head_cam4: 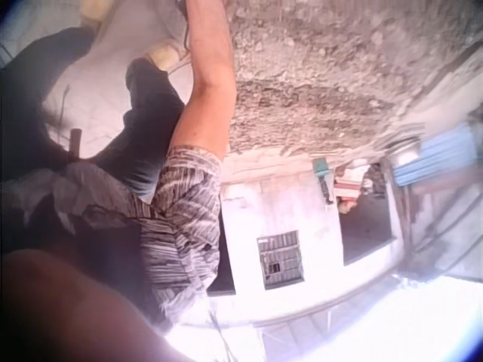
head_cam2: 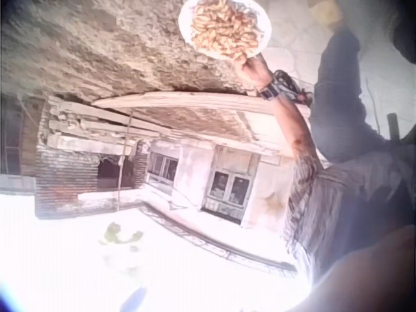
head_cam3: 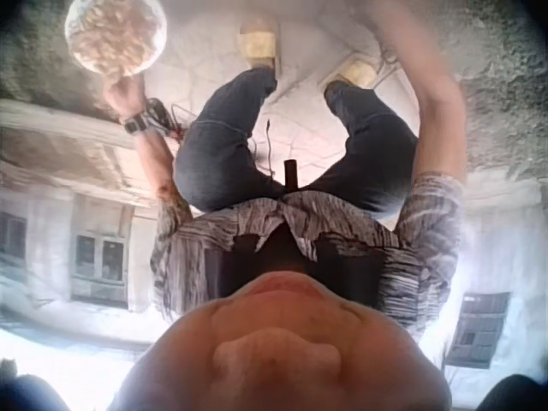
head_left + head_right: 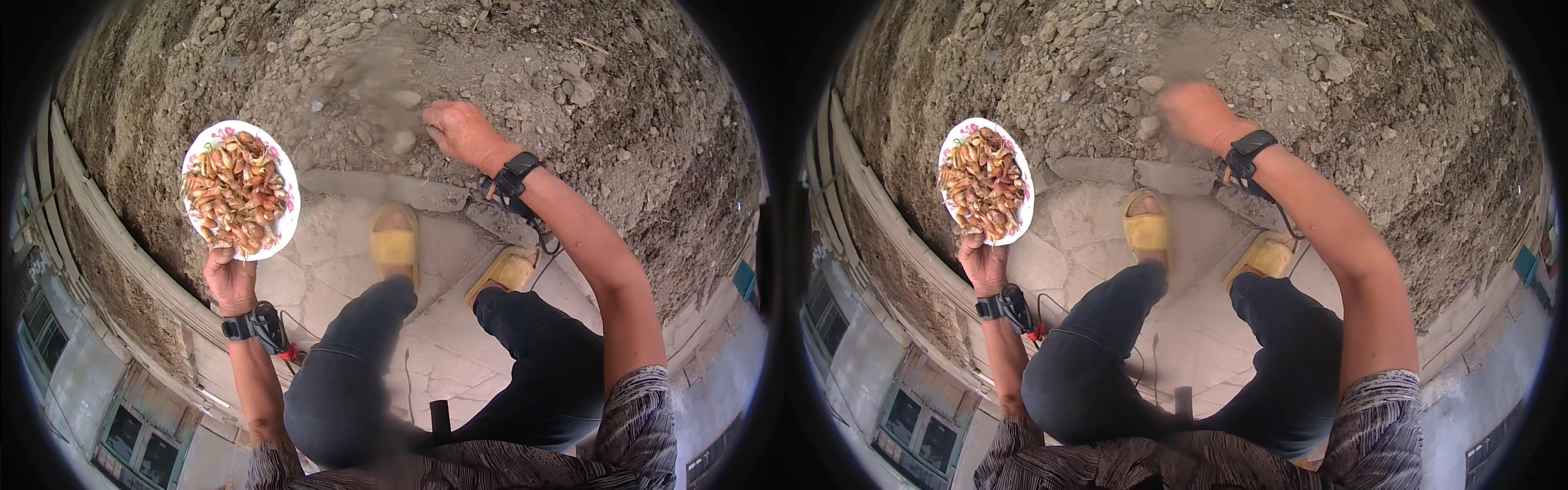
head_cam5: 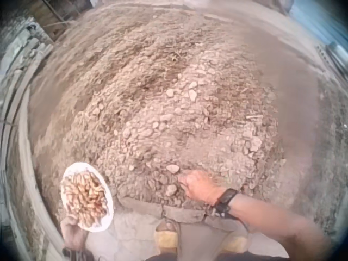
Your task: The person holds a plate of seeds and walks along a prepared garden bed, dropping seeds into the soil by hand. They move methodically along the length of the bed, scattering seeds in a line.
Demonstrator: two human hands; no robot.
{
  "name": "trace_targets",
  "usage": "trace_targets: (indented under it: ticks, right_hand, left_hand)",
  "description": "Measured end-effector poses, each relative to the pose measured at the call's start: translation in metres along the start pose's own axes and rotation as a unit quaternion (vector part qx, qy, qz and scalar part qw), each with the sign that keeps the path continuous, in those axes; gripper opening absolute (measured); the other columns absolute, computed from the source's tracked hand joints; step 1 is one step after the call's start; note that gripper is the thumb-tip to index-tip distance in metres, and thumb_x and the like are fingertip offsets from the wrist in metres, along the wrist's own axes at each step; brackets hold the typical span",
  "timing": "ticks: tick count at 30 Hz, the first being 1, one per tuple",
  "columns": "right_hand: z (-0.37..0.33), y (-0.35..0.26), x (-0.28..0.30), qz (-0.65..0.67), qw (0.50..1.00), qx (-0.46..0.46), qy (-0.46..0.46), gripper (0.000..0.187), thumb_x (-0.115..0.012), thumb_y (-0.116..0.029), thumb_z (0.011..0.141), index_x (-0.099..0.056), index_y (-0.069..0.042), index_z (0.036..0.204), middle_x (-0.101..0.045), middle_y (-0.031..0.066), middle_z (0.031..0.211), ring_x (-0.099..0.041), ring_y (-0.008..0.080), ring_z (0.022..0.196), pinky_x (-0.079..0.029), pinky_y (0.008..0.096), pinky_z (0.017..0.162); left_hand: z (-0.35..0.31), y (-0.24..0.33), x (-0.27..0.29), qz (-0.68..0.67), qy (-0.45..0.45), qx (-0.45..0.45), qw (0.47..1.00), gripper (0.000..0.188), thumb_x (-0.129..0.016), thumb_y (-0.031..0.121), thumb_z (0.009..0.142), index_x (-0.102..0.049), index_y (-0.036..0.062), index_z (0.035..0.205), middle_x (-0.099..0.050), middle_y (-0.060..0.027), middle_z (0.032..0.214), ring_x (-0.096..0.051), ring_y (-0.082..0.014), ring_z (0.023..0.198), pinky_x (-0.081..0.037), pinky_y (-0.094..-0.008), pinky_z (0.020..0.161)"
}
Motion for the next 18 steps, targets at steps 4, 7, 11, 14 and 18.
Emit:
trace_targets:
  ticks: [4,7,11,14,18]
  right_hand:
    - [0.034,-0.004,-0.031,-0.061,0.993,0.099,-0.031,0.006,-0.059,-0.003,0.074,-0.06,-0.001,0.08,-0.059,0.0153,0.089,-0.059,0.0386,0.083,-0.049,0.0453,0.071]
    - [0.043,0.0,-0.043,-0.09,0.987,0.131,-0.016,0.012,-0.061,-0.005,0.069,-0.065,0.001,0.078,-0.061,0.0176,0.087,-0.061,0.0372,0.082,-0.05,0.0439,0.071]
    - [0.049,-0.007,-0.051,-0.13,0.986,0.08,-0.06,0.014,-0.061,-0.005,0.072,-0.068,0.001,0.083,-0.064,0.0181,0.089,-0.062,0.0365,0.089,-0.051,0.0417,0.078]
    - [0.038,0.011,-0.074,-0.144,0.968,0.011,-0.204,0.017,-0.059,-0.004,0.076,-0.069,0.0,0.089,-0.065,0.0201,0.096,-0.062,0.0348,0.096,-0.05,0.0405,0.083]
    - [0.032,0.002,-0.075,-0.143,0.983,0.113,-0.015,0.021,-0.055,-0.013,0.081,-0.067,-0.004,0.097,-0.067,0.017,0.095,-0.064,0.0311,0.091,-0.051,0.0391,0.081]
  left_hand:
    - [0.043,-0.027,-0.009,-0.035,-0.05,-0.023,0.998,0.073,-0.049,-0.007,0.065,-0.033,-0.0024,0.137,-0.043,-0.0174,0.137,-0.041,-0.033,0.127,-0.029,-0.0488,0.11]
    - [0.057,-0.042,-0.028,-0.037,-0.063,-0.002,0.997,0.073,-0.05,-0.007,0.065,-0.034,-0.0015,0.137,-0.044,-0.0172,0.137,-0.044,-0.0331,0.125,-0.034,-0.0492,0.107]
    - [0.072,-0.072,-0.073,-0.056,-0.161,0.013,0.985,0.067,-0.048,-0.007,0.067,-0.037,-0.0029,0.134,-0.047,-0.0174,0.134,-0.048,-0.0325,0.121,-0.042,-0.0479,0.101]
    - [0.084,-0.104,-0.093,-0.059,-0.174,0.03,0.983,0.066,-0.049,-0.009,0.067,-0.039,-0.0024,0.132,-0.049,-0.016,0.131,-0.051,-0.0295,0.118,-0.043,-0.0452,0.099]
    - [0.086,-0.139,-0.119,-0.082,-0.219,0.062,0.97,0.068,-0.051,-0.009,0.066,-0.037,-0.0033,0.133,-0.048,-0.0176,0.131,-0.05,-0.0311,0.115,-0.04,-0.046,0.101]
Point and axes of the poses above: each hand's wrist, its own z-axis towards the middle knuckle, its own x-axis out of the back of the hand, y = z × x, the point moved 9 cm from there along z, towards the middle knuckle
